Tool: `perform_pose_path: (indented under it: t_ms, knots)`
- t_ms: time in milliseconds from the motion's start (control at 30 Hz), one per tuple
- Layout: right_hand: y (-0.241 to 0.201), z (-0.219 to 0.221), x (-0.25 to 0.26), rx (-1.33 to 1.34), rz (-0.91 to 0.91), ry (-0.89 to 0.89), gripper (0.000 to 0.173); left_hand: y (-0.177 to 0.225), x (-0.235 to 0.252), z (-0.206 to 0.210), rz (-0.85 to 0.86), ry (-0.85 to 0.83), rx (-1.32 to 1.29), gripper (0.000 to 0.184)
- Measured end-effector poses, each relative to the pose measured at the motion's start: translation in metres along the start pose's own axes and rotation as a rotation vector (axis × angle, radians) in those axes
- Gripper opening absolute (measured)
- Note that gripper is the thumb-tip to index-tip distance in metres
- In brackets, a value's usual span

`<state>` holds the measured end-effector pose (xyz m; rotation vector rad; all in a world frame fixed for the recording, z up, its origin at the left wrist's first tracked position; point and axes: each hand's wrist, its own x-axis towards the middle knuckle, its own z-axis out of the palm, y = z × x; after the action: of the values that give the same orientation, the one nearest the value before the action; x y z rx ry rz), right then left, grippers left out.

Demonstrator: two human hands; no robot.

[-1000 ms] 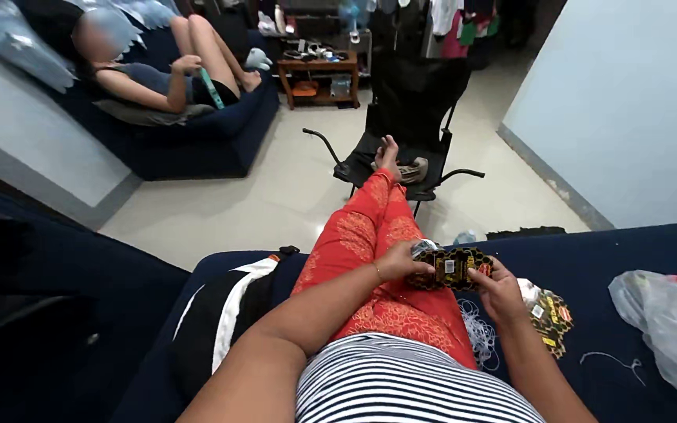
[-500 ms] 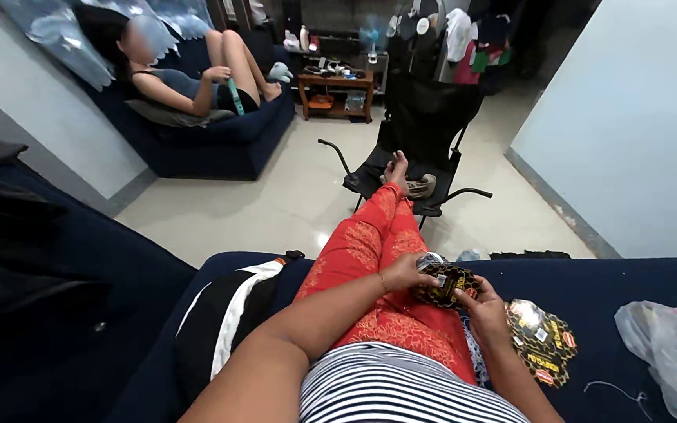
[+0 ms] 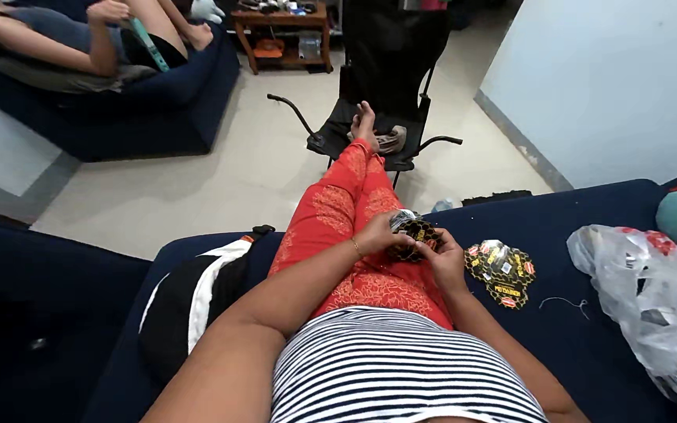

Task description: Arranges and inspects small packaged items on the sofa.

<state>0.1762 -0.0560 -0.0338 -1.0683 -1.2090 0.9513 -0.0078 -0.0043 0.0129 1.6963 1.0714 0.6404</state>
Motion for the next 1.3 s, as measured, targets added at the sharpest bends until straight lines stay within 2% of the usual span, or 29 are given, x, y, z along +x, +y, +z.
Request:
perform_pose_path:
  t_ms: [200,267,333,433,533,600,667,733,800,867,933,1000,1100,1167,1200,1233,1300]
  knots:
    - [-0.006,-0.002,0.003,-0.064,0.035,-0.025,0.029,-0.002,0.001,-0.001,0.022,-0.014,0.001,0.054]
    - [-0.011,-0.012,0.009,0.012,0.109,-0.072,0.029,-0.004,0.001,-0.002,0.047,-0.027,-0.007,0.053]
    - [-0.011,-0.029,0.017,0.141,0.108,-0.146,0.026,-0.004,0.001,-0.004,0.075,-0.055,-0.017,0.052]
    - [-0.009,-0.055,0.028,0.134,0.006,-0.263,0.017,-0.008,0.0,-0.007,0.155,-0.093,-0.028,0.049]
    - [-0.011,-0.073,0.035,-0.302,-0.22,-0.304,0.01,-0.005,-0.002,-0.009,0.18,-0.124,0.002,0.046]
    - [-0.014,-0.072,0.039,-0.472,-0.32,-0.264,0.019,0.003,-0.005,-0.009,0.206,-0.163,0.033,0.044]
    - [-0.021,-0.066,0.045,-0.417,-0.362,-0.238,0.026,0.012,-0.008,-0.008,0.24,-0.232,0.03,0.042]
    - [-0.027,-0.058,0.051,-0.304,-0.372,-0.285,0.027,0.022,-0.013,-0.006,0.27,-0.308,-0.032,0.042]
    - [-0.026,-0.049,0.053,-0.198,-0.338,-0.383,0.022,0.031,-0.019,-0.005,0.302,-0.352,-0.142,0.044]
    - [-0.026,-0.04,0.039,-0.169,-0.187,-0.419,0.021,0.037,-0.023,-0.004,0.304,-0.326,-0.263,0.047]
    - [-0.029,-0.032,0.015,-0.312,0.023,-0.332,0.023,0.037,-0.024,-0.004,0.296,-0.22,-0.366,0.05]
    - [-0.018,-0.025,-0.001,-0.349,0.128,-0.275,0.025,0.036,-0.024,-0.007,0.226,-0.088,-0.403,0.052]
    - [-0.002,-0.028,-0.005,-0.212,0.118,-0.263,0.021,0.027,-0.019,-0.008,0.163,-0.014,-0.335,0.046]
    - [0.002,-0.04,0.0,-0.135,0.111,-0.254,0.033,0.019,-0.017,-0.007,0.194,-0.003,-0.283,0.045]
    - [0.006,-0.049,0.003,-0.109,0.139,-0.237,0.033,0.013,-0.015,-0.006,0.213,0.008,-0.253,0.046]
    - [0.01,-0.06,0.007,-0.125,0.179,-0.224,0.032,0.011,-0.013,-0.006,0.216,0.023,-0.226,0.047]
    - [0.015,-0.091,0.018,-0.358,0.243,-0.219,0.032,0.009,-0.01,-0.008,0.202,0.056,-0.153,0.048]
